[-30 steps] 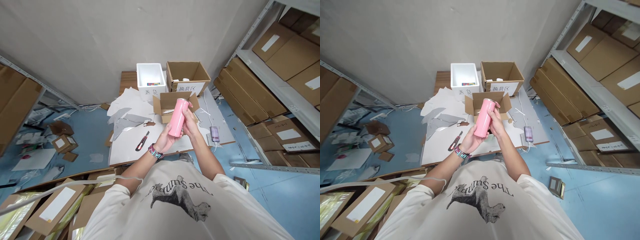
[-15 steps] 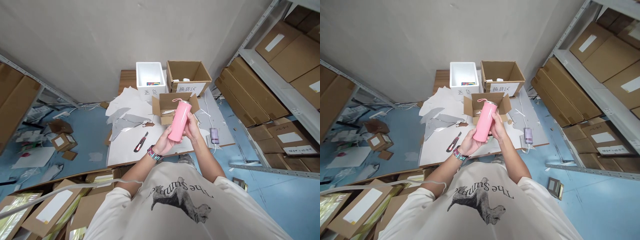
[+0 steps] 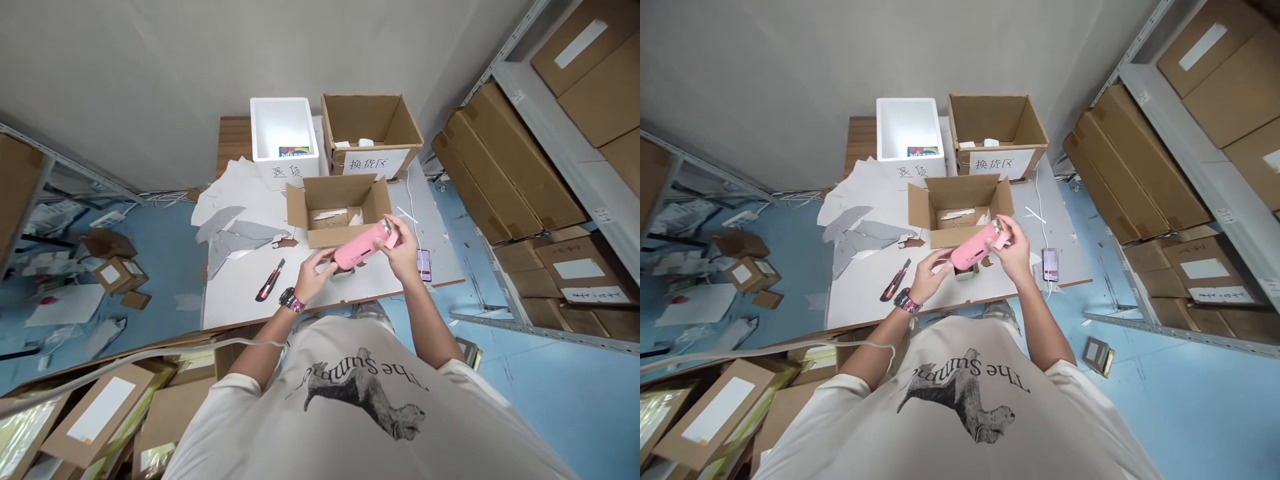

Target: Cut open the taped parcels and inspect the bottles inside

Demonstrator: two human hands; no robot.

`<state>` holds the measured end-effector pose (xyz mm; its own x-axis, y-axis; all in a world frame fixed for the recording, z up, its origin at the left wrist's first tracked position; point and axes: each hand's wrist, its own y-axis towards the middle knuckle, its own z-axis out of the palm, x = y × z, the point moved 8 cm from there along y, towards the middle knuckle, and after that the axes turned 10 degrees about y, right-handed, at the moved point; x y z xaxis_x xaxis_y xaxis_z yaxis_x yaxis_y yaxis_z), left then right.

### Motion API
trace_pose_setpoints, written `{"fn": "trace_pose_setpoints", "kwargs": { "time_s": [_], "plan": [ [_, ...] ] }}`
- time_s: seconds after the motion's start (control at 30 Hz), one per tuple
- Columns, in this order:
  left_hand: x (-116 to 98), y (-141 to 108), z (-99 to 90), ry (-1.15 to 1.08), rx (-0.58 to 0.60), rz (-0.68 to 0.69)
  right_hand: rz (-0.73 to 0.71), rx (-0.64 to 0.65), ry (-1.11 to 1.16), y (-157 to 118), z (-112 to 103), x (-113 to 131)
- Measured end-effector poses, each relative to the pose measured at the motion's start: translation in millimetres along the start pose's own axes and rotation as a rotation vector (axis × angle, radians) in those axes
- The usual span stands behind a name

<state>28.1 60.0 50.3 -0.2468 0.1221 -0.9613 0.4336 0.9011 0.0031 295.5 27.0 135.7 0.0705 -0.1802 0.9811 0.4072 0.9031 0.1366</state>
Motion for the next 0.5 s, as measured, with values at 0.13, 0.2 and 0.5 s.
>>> {"fn": "trace_pose_setpoints", "kwargs": {
  "time_s": [0.13,0.2,0.5],
  "plan": [
    [53,11,3.6,0.257,-0.082,-0.030,0.009,-0.061,-0.081,1,-16,-20],
    [72,15,14.0,0.350,-0.059,-0.044,0.027,-0.023,-0.114,-1,-13,-32],
    [106,22,46.6,0.255,0.146,-0.050,-0.010,0.136,-0.332,-21,22,-71]
  ]
}}
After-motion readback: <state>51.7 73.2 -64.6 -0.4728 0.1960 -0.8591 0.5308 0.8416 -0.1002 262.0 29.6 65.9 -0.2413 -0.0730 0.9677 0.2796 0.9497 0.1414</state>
